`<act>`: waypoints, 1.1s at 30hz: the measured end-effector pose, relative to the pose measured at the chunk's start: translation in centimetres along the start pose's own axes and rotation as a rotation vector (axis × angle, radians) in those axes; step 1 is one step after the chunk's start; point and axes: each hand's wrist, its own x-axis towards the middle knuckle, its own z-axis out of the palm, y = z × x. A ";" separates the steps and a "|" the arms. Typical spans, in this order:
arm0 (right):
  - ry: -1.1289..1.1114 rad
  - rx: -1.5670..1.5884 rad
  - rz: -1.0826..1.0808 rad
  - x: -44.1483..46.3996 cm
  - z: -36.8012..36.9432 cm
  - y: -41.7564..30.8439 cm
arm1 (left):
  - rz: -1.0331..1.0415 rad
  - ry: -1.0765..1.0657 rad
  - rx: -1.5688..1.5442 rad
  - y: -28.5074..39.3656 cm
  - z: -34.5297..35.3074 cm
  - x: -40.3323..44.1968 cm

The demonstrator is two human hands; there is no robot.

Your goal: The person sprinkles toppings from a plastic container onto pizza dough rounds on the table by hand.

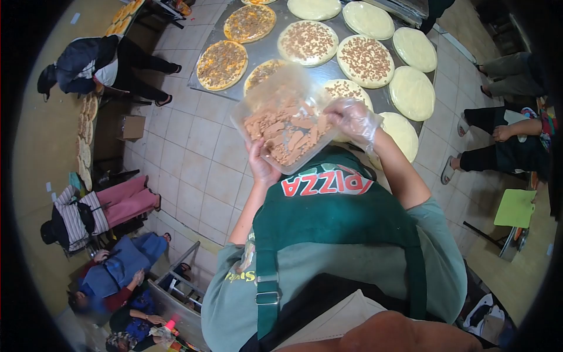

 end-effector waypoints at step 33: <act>-0.001 -0.023 0.023 1.9 9.8 -2.5 | -0.004 -0.155 0.146 1.1 -2.2 0.0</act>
